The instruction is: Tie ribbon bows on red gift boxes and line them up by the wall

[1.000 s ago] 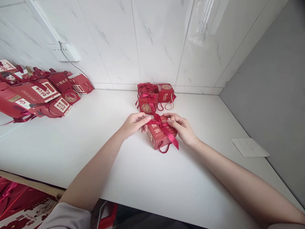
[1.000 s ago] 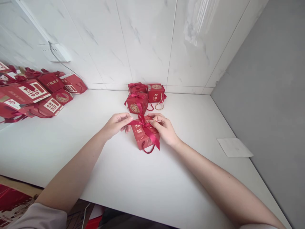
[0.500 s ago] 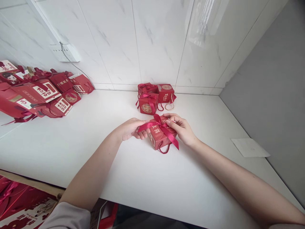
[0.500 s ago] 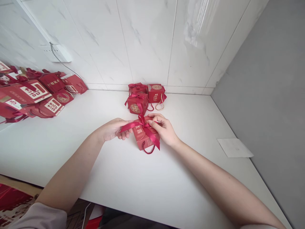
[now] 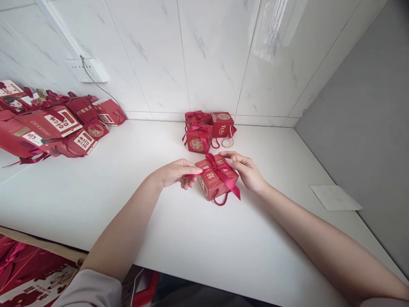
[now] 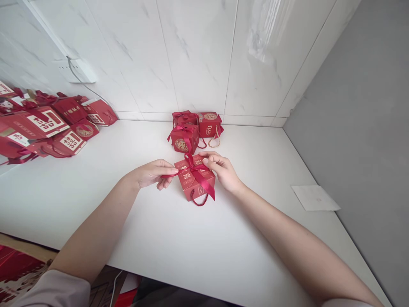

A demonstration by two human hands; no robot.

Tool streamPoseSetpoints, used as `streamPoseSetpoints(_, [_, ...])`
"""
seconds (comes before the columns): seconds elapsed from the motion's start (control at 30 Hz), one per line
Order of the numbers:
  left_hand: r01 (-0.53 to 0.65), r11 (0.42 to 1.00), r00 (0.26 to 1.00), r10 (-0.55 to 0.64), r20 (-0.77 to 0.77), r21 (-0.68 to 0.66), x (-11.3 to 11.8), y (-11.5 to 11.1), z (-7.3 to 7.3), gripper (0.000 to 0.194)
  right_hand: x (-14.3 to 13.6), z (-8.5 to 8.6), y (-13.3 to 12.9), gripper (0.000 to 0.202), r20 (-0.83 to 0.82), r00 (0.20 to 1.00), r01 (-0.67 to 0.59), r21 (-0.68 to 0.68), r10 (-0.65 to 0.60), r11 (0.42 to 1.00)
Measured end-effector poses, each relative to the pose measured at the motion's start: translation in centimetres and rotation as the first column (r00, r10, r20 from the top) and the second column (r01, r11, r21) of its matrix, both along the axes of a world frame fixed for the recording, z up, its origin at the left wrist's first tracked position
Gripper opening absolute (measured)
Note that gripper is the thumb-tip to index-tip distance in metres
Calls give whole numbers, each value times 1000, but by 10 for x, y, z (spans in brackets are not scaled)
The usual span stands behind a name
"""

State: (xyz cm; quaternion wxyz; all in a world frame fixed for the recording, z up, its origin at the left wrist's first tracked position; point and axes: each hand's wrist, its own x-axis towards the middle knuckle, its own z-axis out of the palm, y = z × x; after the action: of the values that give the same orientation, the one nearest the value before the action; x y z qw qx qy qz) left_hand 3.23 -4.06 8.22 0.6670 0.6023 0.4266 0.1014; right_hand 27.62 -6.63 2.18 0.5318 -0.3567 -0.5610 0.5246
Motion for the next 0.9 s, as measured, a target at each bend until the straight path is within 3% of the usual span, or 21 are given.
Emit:
streamPoseSetpoints(0.23, [36, 994, 999, -37, 7, 102, -8, 10, -12, 37, 2, -4, 3, 35, -68, 996, -53, -25, 51, 998])
streamPoseSetpoints(0.47, [40, 995, 999, -37, -36, 95, -10, 12, -11, 32, 0, -4, 1, 36, -75, 996, -60, -52, 56, 997])
streamPoseSetpoints(0.6, [100, 986, 994, -92, -65, 136, -15, 15, -12, 34, -1, -6, 1, 34, -89, 992, -91, -57, 86, 994])
streamPoseSetpoints(0.9, [129, 974, 992, -126, -27, 185, -10, 12, -16, 40, 4, -2, -2, 33, 48, 995, -91, 136, 85, 987])
